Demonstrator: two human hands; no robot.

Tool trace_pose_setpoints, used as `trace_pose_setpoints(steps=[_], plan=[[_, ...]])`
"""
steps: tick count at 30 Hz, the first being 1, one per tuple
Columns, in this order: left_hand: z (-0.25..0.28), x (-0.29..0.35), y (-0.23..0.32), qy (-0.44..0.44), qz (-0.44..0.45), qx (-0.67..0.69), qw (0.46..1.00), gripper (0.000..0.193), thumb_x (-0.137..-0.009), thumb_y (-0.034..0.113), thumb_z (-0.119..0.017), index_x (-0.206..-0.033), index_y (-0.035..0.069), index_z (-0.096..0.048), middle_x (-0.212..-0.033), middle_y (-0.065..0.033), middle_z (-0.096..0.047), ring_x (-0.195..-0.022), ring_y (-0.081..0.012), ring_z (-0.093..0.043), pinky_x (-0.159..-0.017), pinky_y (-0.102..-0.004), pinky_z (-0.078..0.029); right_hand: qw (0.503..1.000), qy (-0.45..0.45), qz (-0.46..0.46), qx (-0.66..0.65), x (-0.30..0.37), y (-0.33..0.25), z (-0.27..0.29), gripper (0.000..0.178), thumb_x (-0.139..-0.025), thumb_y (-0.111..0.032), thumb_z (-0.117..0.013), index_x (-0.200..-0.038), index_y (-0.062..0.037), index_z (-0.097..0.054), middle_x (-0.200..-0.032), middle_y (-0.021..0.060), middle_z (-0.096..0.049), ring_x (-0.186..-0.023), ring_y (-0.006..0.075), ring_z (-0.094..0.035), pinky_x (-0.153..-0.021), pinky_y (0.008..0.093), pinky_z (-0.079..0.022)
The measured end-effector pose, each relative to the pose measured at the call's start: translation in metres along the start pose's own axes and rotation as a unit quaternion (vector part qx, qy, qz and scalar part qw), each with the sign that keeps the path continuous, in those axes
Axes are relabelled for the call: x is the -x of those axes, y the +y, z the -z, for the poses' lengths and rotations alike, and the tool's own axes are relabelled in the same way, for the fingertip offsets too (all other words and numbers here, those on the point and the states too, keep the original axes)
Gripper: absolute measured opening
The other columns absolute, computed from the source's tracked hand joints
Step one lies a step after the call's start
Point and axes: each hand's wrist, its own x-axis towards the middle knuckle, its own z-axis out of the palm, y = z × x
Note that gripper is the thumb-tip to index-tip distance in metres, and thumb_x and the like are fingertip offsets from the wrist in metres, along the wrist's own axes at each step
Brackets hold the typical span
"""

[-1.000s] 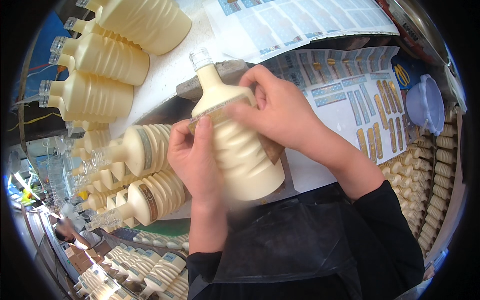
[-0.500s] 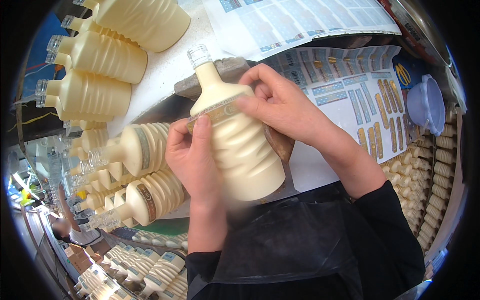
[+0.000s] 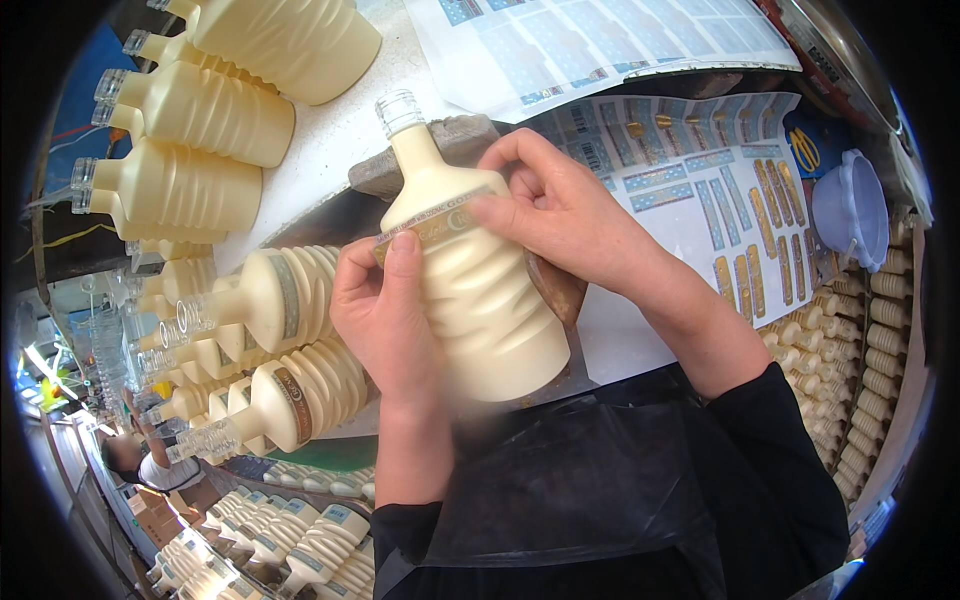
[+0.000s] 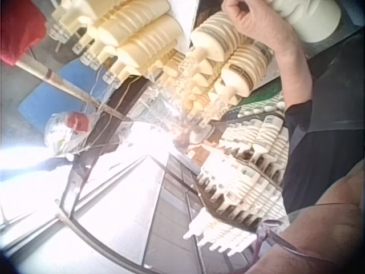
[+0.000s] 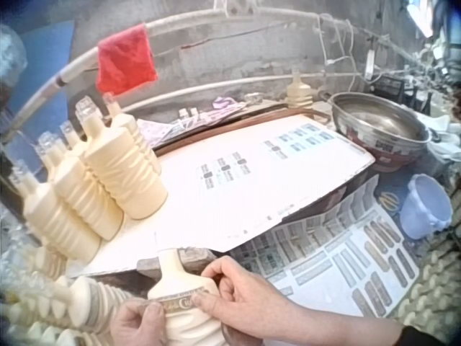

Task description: The person applies adhesive labels to the necks of cream-colored plastic bottles. They pick up each bottle, align and smooth the label, then place the bottle back on the table. The process repeats for multiple bottles in a consistent sequence.

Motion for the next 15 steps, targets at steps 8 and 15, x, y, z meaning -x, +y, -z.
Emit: trace_pose_setpoints(steps=[8, 15], plan=[[0.002, -0.001, -0.002, -0.002, 0.0, -0.001, 1.0, 0.007, -0.097, 0.006, -0.071, -0.097, 0.0, -0.067, -0.096, -0.0077, -0.072, -0.084, -0.0113, -0.067, -0.081, -0.0254, -0.056, 1.0, -0.001, -0.003, 0.005, 0.001, -0.001, 0.001, 0.047, -0.091, -0.036, -0.075, -0.116, -0.0005, -0.057, -0.07, 0.0032, -0.057, -0.064, 0.0121, -0.053, -0.058, 0.0311, -0.043], [0.001, -0.002, -0.001, 0.004, 0.019, 0.006, 1.0, 0.007, -0.097, 0.005, -0.071, -0.099, 0.001, -0.065, -0.091, -0.0049, -0.069, -0.081, -0.011, -0.065, -0.079, -0.0259, -0.055, 0.986, 0.049, -0.002, 0.157, 0.005, -0.019, -0.006, 0.059, -0.085, -0.05, -0.076, -0.115, -0.0018, -0.059, -0.078, 0.0105, -0.065, -0.073, 0.0254, -0.064, -0.067, 0.0385, -0.05]])
